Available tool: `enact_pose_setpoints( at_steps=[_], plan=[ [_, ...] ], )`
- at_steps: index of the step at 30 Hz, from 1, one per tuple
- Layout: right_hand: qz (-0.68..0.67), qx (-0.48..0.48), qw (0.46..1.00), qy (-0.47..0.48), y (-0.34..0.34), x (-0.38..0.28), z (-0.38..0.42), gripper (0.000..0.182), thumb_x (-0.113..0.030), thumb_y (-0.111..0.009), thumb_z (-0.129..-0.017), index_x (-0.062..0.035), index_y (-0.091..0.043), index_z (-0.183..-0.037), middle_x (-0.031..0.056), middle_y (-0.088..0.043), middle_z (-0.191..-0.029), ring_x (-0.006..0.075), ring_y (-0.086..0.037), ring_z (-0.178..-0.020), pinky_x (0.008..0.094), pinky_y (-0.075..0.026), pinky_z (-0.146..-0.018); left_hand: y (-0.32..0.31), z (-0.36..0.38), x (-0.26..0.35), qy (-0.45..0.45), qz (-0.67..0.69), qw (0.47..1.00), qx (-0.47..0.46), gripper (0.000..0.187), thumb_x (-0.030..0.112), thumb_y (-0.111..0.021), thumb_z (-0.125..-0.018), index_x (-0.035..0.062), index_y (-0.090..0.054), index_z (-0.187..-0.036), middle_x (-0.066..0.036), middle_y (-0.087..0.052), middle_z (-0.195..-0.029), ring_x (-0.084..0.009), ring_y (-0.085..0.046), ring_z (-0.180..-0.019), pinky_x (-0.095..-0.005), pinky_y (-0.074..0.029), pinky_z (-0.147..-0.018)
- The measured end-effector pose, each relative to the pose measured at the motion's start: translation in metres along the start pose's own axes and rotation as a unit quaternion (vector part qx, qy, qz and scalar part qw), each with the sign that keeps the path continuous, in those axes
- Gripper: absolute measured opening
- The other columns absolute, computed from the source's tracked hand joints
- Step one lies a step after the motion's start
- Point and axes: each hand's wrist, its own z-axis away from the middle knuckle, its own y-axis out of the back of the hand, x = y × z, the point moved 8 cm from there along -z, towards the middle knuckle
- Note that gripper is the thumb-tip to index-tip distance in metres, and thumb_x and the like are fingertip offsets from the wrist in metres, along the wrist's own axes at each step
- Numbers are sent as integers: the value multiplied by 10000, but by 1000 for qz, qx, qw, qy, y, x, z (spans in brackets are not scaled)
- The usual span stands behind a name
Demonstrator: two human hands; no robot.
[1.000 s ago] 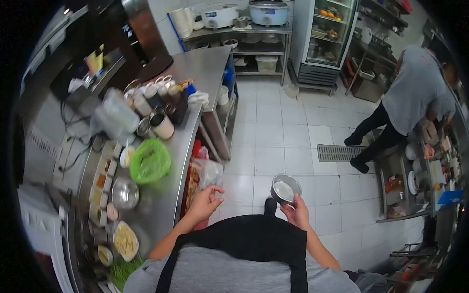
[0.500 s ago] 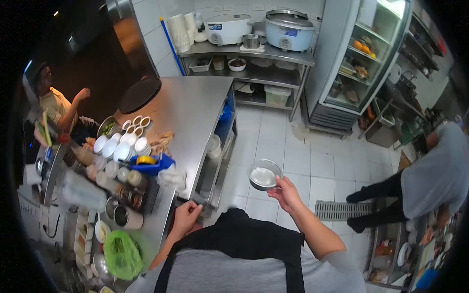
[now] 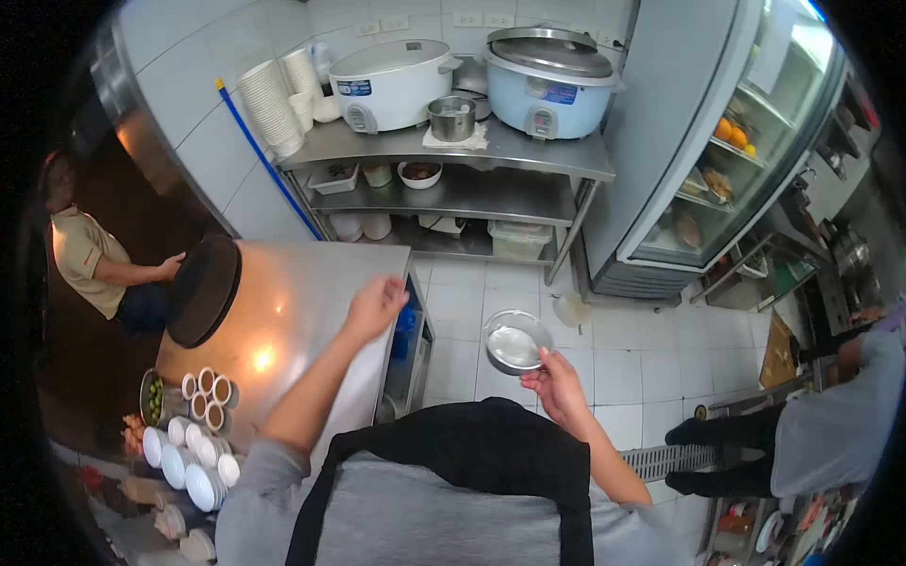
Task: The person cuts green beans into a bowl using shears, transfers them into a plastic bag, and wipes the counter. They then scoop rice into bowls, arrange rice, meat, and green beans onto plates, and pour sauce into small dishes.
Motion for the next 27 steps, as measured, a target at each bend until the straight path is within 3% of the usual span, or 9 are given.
enact_pose_setpoints(
  at_steps=[4, 8, 9, 12, 13, 16, 20, 21, 27],
  plan=[
    [24, 13, 997, 67, 18, -68, -93, 253, -252, -513, -919, -20, -457, -1005, 94, -579, -815, 166, -605, -657, 285, -515, -609, -1, -191, 25, -125, -102, 985, 56, 656, 174, -709, -713, 122, -374, -1275, -173, -425, -1250, -344, -524, -1054, -414, -457, -863],
    [15, 15, 997, 78, 17, -124, -200, 568, -238, -564, -891, 23, -263, -1295, 102, -563, -856, 185, -598, -659, 290, -502, -580, -39, -340, 13, -50, -147, 987, 40, 766, 175, -713, -711, 209, -294, -1352, -214, -283, -1365, -402, -454, -1138, -445, -435, -911],
    [15, -6, 998, 56, 13, -134, -227, 804, -231, -589, -875, 30, -34, -1396, 108, -556, -867, 193, -595, -666, 287, -494, -575, -49, -371, 8, -40, -160, 985, 44, 777, 179, -718, -707, 226, -292, -1355, -225, -261, -1377, -407, -453, -1139, -443, -441, -905],
    [37, -78, 996, 1, -15, -164, -299, 794, -237, -591, -875, 30, -54, -1395, 108, -556, -868, 191, -593, -665, 282, -481, -553, -85, -442, -16, -16, -213, 977, 25, 804, 157, -719, -702, 284, -282, -1365, -214, -220, -1408, -396, -445, -1150, -442, -454, -893],
    [60, -53, 997, -1, -23, -174, -321, 667, -244, -592, -876, 6, -194, -1349, 88, -562, -830, 168, -589, -642, 267, -469, -529, -93, -461, -23, -13, -232, 972, 26, 750, 160, -689, -721, 325, -321, -1352, -196, -225, -1417, -384, -446, -1151, -440, -466, -876],
    [127, -125, 984, 1, -71, -219, -379, 589, -260, -594, -875, -25, -269, -1306, 65, -564, -778, 138, -577, -605, 252, -459, -509, -111, -516, -50, -41, -244, 969, 10, 696, 169, -672, -721, 334, -369, -1325, -209, -229, -1422, -415, -428, -1177, -455, -426, -933],
    [168, -58, 981, 81, -115, -268, -446, 546, -282, -584, -880, -25, -317, -1280, 61, -559, -740, 124, -552, -552, 236, -440, -470, -135, -573, -92, -126, -230, 962, -79, 502, 139, -620, -741, 265, -512, -1215, -206, -426, -1306, -379, -491, -1117, -440, -459, -866],
    [159, -33, 981, 101, -127, -277, -461, 530, -276, -589, -878, -27, -329, -1267, 65, -554, -723, 135, -549, -532, 234, -430, -449, -139, -586, -96, -186, -233, 948, -110, 335, 127, -598, -762, 172, -587, -1094, -179, -577, -1117, -360, -556, -1007, -444, -470, -795],
    [446, -8, 854, 269, -205, -311, -578, 599, -384, -696, -769, -55, -424, -1189, 87, -542, -678, 170, -579, -588, 287, -463, -515, -78, -646, -96, -132, -169, 975, -61, 260, 162, -633, -755, 78, -624, -1001, -172, -626, -943, -356, -594, -866, -448, -464, -769]
  ],
)
